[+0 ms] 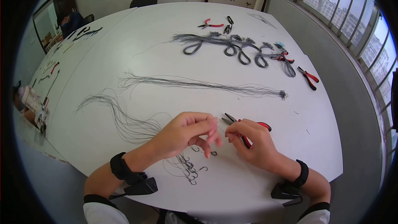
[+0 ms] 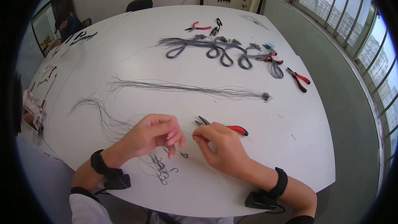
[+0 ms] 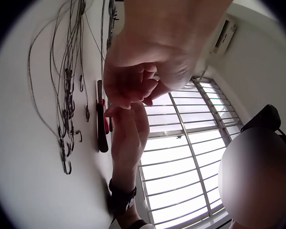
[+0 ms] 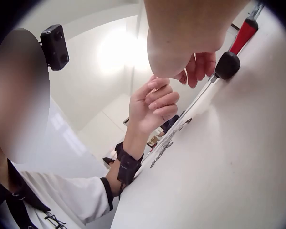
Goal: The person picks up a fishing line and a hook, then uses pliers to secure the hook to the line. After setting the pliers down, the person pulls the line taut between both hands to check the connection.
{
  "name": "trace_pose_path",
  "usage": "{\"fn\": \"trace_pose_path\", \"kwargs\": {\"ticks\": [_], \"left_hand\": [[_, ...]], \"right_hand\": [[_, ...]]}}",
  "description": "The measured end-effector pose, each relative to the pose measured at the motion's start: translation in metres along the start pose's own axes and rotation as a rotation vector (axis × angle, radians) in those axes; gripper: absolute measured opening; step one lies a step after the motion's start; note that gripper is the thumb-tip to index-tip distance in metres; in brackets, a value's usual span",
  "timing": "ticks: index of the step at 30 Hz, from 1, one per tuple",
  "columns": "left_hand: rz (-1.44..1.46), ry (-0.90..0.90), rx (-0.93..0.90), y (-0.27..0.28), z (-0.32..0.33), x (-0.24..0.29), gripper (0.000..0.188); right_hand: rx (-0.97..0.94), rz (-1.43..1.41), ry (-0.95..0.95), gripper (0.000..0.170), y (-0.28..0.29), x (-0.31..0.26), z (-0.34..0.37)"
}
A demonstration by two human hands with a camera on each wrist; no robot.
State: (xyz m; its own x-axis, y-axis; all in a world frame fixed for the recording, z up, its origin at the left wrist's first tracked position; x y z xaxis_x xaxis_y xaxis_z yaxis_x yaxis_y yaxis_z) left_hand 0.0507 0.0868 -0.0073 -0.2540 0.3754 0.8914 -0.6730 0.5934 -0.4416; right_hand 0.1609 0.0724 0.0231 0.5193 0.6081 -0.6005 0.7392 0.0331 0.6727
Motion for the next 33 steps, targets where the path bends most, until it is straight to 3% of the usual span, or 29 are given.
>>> {"fn": "trace_pose_path", "kwargs": {"ticks": [5,8,10,14,16,20,22,33], "left_hand": [[0.119,-0.101,0.075,0.001,-0.002,0.011,0.028],[-0.018,-0.137,0.087,0.003,-0.004,0.007,0.027],[-0.299,-0.078,0.137,0.006,-0.004,0.001,0.025],[-0.322,0.115,0.195,0.002,0.002,-0.006,0.025],[-0.305,0.213,0.032,-0.009,0.004,-0.012,0.023],[-0.3,0.157,0.035,-0.007,0.004,-0.009,0.022],[-0.129,0.079,0.139,0.004,0.004,-0.006,0.022],[-0.286,0.103,0.179,0.003,0.003,-0.005,0.024]], "right_hand": [[-0.033,0.089,0.106,0.011,-0.005,-0.01,0.001],[-0.05,0.082,0.167,0.012,-0.005,-0.021,0.001],[-0.028,0.073,0.19,0.011,-0.003,-0.025,0.001],[0.026,0.07,0.142,0.011,0.003,-0.02,0.003],[0.091,0.084,0.125,0.011,0.008,-0.017,0.003],[0.085,0.102,0.127,0.011,0.009,-0.017,0.002],[0.097,0.121,0.134,0.011,0.011,-0.02,0.002],[0.116,0.177,0.22,0.012,0.014,-0.03,0.002]]}}
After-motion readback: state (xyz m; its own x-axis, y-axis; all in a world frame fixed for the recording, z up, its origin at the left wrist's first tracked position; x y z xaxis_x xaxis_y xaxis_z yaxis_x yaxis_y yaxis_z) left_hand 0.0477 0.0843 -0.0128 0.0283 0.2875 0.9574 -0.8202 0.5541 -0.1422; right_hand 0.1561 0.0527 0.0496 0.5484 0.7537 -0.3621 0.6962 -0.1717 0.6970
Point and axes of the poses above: each hand's wrist, its own z-axis away from the middle knuckle, its own y-axis out of the back of the hand, x = y × z, the point moved 9 cm from there along -z, towards the middle knuckle, and after that the axes turned 7 degrees about z, right-handed, at the moved point
